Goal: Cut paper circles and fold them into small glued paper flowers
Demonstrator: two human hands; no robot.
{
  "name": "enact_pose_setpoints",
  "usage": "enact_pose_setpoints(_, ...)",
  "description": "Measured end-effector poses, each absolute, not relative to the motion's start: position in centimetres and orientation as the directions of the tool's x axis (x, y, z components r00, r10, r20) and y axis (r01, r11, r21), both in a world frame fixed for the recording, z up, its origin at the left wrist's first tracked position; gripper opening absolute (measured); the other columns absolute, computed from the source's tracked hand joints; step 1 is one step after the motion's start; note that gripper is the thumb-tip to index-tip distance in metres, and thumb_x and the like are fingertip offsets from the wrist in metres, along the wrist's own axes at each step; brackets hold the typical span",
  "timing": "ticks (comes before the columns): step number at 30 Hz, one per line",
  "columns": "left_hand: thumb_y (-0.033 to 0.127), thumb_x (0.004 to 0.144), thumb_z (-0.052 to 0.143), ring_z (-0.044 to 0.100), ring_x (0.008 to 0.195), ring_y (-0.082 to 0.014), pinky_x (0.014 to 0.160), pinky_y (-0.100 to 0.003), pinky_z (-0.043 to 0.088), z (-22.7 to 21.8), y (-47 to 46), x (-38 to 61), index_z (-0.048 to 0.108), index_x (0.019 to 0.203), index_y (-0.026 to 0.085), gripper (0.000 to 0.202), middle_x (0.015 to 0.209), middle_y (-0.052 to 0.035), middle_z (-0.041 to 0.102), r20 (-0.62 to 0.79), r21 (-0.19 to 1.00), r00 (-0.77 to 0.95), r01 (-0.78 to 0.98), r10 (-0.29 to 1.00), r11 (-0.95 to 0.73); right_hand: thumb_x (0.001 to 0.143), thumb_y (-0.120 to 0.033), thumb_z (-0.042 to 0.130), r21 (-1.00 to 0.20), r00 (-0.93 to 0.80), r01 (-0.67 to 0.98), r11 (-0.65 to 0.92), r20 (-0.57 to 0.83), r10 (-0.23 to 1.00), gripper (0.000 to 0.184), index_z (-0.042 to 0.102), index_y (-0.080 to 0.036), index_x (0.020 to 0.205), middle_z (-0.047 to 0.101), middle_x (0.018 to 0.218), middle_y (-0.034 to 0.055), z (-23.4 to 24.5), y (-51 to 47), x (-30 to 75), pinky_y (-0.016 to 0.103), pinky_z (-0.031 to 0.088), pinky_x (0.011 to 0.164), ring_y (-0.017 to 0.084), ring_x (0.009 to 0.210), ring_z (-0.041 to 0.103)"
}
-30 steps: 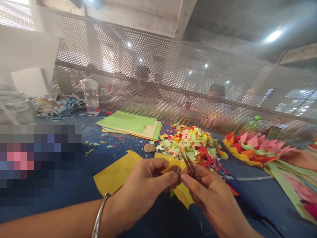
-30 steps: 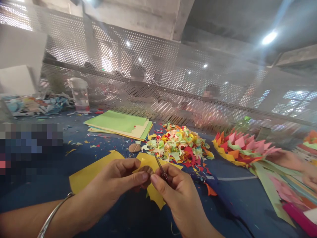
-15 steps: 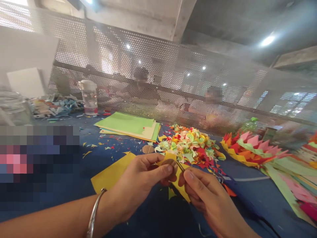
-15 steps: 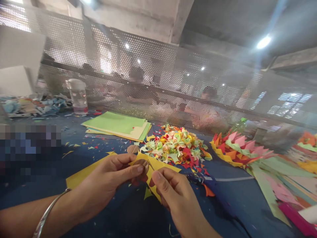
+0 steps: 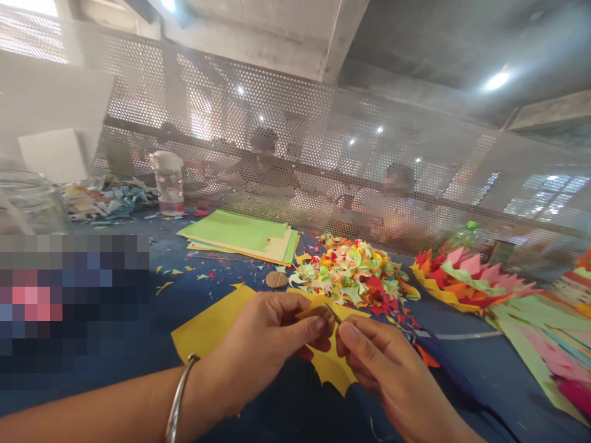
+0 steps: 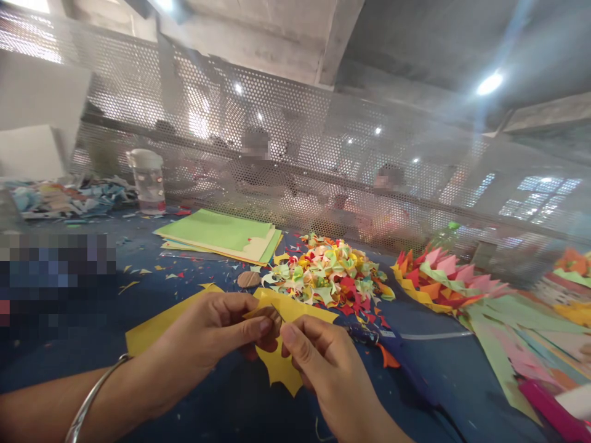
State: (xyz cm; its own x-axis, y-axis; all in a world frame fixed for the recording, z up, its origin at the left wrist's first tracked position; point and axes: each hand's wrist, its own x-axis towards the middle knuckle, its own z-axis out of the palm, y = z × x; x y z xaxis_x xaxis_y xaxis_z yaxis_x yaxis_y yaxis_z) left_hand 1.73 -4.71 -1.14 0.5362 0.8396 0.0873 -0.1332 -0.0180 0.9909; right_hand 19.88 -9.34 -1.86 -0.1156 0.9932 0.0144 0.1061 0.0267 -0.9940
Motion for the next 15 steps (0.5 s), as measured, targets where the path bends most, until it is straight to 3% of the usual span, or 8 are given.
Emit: enact_pose_setpoints(15,0.031,0.079,0.072,0.059,0.065,-0.0106,0.061,-0.022,0.041,-0.96,-4.76,1.50,0.073,0.076,0.015,0.016,0.069,-0.0005,0.068,0.090,0.984,0.525,-0.176,0.847,0.004,0.087,-0.059,0.059,-0.984,-0.106,0.169,0.050,0.032,0.994,0.048,0.049,-0.019,0.062,0.023,0.051,-0.0100,-1.38,-9.33,19.70,0.026,0.011,0.044,0.007,0.046,0.016)
